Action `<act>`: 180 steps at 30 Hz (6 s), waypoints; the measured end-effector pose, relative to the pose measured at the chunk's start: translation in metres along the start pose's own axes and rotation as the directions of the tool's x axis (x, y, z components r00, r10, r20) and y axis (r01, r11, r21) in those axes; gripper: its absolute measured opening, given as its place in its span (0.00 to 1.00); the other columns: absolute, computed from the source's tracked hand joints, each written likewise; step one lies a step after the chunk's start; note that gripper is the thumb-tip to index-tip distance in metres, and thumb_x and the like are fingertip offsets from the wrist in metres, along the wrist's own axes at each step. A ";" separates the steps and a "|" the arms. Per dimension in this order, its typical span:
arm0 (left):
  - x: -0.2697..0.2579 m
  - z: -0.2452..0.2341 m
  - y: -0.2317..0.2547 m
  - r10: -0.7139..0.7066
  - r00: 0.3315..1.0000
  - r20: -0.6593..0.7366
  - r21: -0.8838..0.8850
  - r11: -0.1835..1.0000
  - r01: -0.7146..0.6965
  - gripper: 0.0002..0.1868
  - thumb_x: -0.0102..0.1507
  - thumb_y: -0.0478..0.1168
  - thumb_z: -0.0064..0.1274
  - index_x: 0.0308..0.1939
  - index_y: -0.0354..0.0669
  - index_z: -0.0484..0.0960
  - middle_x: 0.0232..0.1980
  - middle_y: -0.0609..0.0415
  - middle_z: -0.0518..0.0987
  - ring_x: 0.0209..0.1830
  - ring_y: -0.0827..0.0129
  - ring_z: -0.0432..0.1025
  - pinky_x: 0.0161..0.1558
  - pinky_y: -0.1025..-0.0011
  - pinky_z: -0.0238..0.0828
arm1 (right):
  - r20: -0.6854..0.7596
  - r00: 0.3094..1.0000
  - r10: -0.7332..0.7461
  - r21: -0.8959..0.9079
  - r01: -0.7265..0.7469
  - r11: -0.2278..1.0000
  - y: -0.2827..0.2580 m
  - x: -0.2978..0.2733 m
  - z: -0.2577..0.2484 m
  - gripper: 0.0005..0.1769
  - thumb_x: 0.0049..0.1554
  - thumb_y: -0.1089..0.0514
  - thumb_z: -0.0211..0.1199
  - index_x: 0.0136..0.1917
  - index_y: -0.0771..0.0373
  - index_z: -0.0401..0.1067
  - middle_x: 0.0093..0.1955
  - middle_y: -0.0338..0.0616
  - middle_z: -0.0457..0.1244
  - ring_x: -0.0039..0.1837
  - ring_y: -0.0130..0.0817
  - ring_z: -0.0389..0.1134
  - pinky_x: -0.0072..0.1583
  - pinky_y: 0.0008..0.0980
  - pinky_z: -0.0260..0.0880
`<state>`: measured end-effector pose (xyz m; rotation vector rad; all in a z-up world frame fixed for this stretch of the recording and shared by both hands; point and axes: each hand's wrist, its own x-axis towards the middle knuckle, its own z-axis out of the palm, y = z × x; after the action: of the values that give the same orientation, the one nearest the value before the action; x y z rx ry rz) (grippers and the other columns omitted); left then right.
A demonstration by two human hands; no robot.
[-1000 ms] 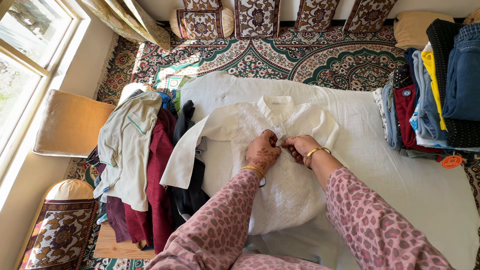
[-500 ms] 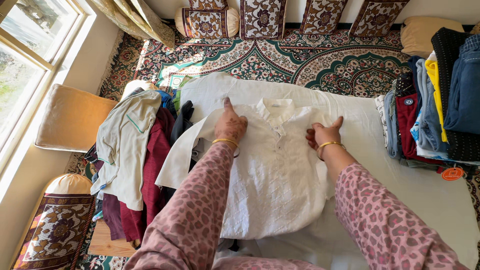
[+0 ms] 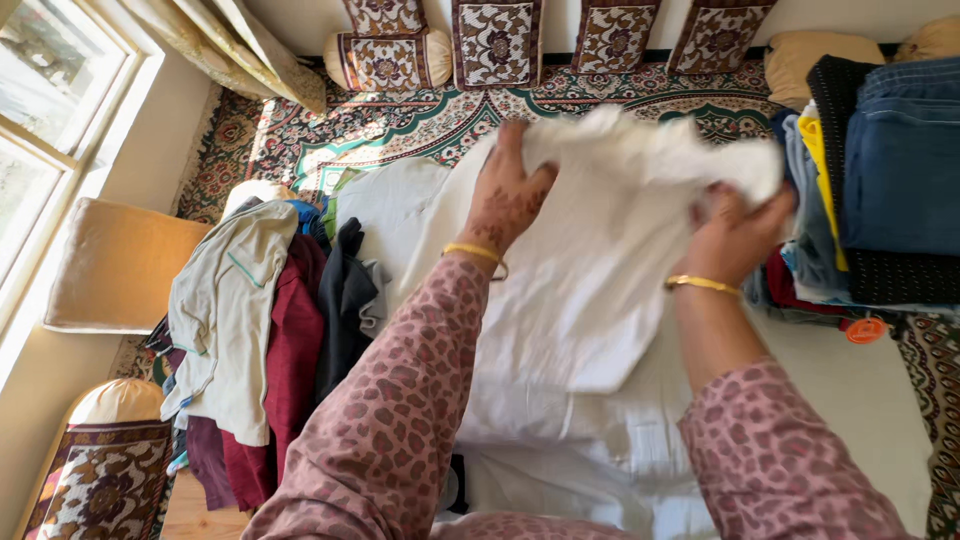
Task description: The person buttons and folds a white shirt and a light yellow polo shirt by hand on a white cloth spread on the floor.
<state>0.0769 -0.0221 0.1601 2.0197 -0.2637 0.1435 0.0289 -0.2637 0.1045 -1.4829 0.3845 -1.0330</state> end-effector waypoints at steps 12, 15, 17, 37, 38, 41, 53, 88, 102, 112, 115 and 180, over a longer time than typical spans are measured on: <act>0.024 -0.092 0.064 -0.235 0.971 0.048 -0.780 0.598 0.184 0.18 0.63 0.51 0.45 0.52 0.50 0.76 0.69 0.47 0.79 0.67 0.54 0.74 0.54 0.55 0.77 | 0.253 0.869 -0.425 0.075 0.420 0.904 -0.044 -0.144 -0.008 0.26 0.62 0.42 0.62 0.60 0.63 0.63 0.59 0.49 0.60 0.61 0.43 0.64 0.66 0.40 0.65; 0.007 -0.110 0.021 -0.405 0.913 0.056 -0.523 0.767 0.373 0.17 0.65 0.56 0.38 0.52 0.62 0.75 0.61 0.66 0.76 0.54 0.72 0.71 0.48 0.65 0.65 | 0.692 0.674 -0.259 -0.034 0.388 0.921 -0.064 -0.215 -0.004 0.30 0.57 0.57 0.66 0.69 0.64 0.61 0.66 0.52 0.64 0.65 0.49 0.70 0.65 0.40 0.71; 0.002 -0.116 -0.032 -0.501 0.864 -0.061 -0.385 0.810 0.442 0.24 0.63 0.54 0.38 0.62 0.56 0.68 0.63 0.49 0.74 0.58 0.59 0.69 0.53 0.59 0.65 | 0.904 0.425 -0.037 -0.080 0.254 0.964 -0.083 -0.237 -0.001 0.30 0.59 0.54 0.59 0.73 0.58 0.57 0.70 0.43 0.62 0.61 0.44 0.71 0.59 0.38 0.71; -0.125 -0.103 -0.143 -0.505 0.834 -0.221 0.653 0.559 0.511 0.23 0.70 0.53 0.41 0.70 0.75 0.72 0.85 0.52 0.43 0.81 0.46 0.45 0.72 0.55 0.58 | 0.576 0.591 0.565 -0.814 0.355 0.459 0.155 -0.036 -0.032 0.48 0.51 0.62 0.62 0.81 0.45 0.49 0.72 0.48 0.55 0.73 0.49 0.63 0.72 0.48 0.65; -0.130 -0.104 -0.139 -0.458 0.865 -0.206 0.721 0.526 0.450 0.25 0.70 0.50 0.42 0.72 0.72 0.70 0.85 0.52 0.45 0.82 0.49 0.45 0.72 0.56 0.55 | 0.567 0.609 0.555 -0.823 0.389 0.414 0.174 -0.030 -0.042 0.40 0.51 0.59 0.62 0.75 0.41 0.58 0.68 0.44 0.59 0.70 0.47 0.66 0.68 0.46 0.69; -0.133 -0.106 -0.150 -0.406 0.898 -0.170 0.814 0.455 0.360 0.27 0.71 0.46 0.40 0.75 0.72 0.64 0.85 0.54 0.45 0.83 0.54 0.43 0.74 0.57 0.49 | 0.568 0.640 0.518 -0.822 0.413 0.391 0.204 -0.010 -0.065 0.24 0.50 0.51 0.66 0.61 0.40 0.73 0.60 0.40 0.66 0.65 0.45 0.70 0.64 0.43 0.72; -0.113 0.026 -0.140 0.039 0.999 0.031 0.766 0.640 -0.049 0.29 0.59 0.43 0.48 0.66 0.59 0.77 0.75 0.56 0.68 0.76 0.60 0.61 0.68 0.47 0.56 | 0.676 0.649 0.350 -0.736 0.570 0.365 0.075 -0.044 -0.064 0.13 0.55 0.55 0.55 0.45 0.53 0.81 0.50 0.48 0.68 0.60 0.51 0.71 0.62 0.47 0.73; -0.132 0.020 -0.141 -0.161 0.983 -0.084 0.798 0.580 0.164 0.43 0.61 0.55 0.37 0.81 0.55 0.51 0.83 0.56 0.48 0.83 0.57 0.41 0.75 0.39 0.32 | 0.896 0.304 0.324 -0.434 0.750 0.498 0.187 -0.022 0.137 0.34 0.66 0.29 0.36 0.83 0.33 0.47 0.85 0.31 0.45 0.84 0.42 0.45 0.74 0.71 0.46; -0.131 0.019 -0.137 -0.200 0.977 -0.070 0.812 0.558 0.173 0.42 0.61 0.54 0.37 0.81 0.55 0.50 0.84 0.56 0.46 0.84 0.59 0.38 0.75 0.39 0.31 | 0.829 0.432 0.355 -0.558 0.688 0.465 0.149 -0.055 0.097 0.39 0.67 0.27 0.31 0.84 0.44 0.44 0.85 0.44 0.44 0.85 0.47 0.43 0.78 0.65 0.41; -0.135 0.000 -0.126 -0.224 0.974 0.025 0.794 0.597 0.117 0.44 0.61 0.57 0.37 0.82 0.57 0.47 0.85 0.57 0.44 0.85 0.59 0.37 0.77 0.38 0.29 | 0.763 0.479 0.434 -0.581 0.803 0.134 0.141 -0.036 -0.040 0.41 0.66 0.27 0.27 0.86 0.43 0.35 0.89 0.31 0.32 0.87 0.36 0.29 0.82 0.54 0.26; -0.152 -0.026 -0.123 -0.155 0.933 0.324 0.670 0.734 -0.111 0.47 0.59 0.59 0.44 0.82 0.62 0.48 0.85 0.58 0.44 0.85 0.56 0.37 0.78 0.41 0.30 | 0.801 0.423 0.425 -0.538 0.819 0.198 0.134 -0.030 -0.072 0.41 0.65 0.27 0.30 0.86 0.40 0.34 0.88 0.28 0.31 0.87 0.35 0.30 0.82 0.52 0.27; -0.159 -0.103 -0.103 -0.546 0.820 0.172 0.574 0.732 0.367 0.30 0.62 0.53 0.56 0.60 0.40 0.70 0.60 0.38 0.77 0.64 0.42 0.71 0.67 0.47 0.68 | 0.454 0.549 0.702 -0.889 0.228 0.397 0.103 -0.012 -0.107 0.28 0.55 0.35 0.66 0.51 0.62 0.81 0.44 0.47 0.74 0.57 0.47 0.74 0.59 0.43 0.69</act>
<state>-0.0499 0.1343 0.0822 2.5867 0.1042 -0.5091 -0.0266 -0.3438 -0.0079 -2.5694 0.5206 0.4289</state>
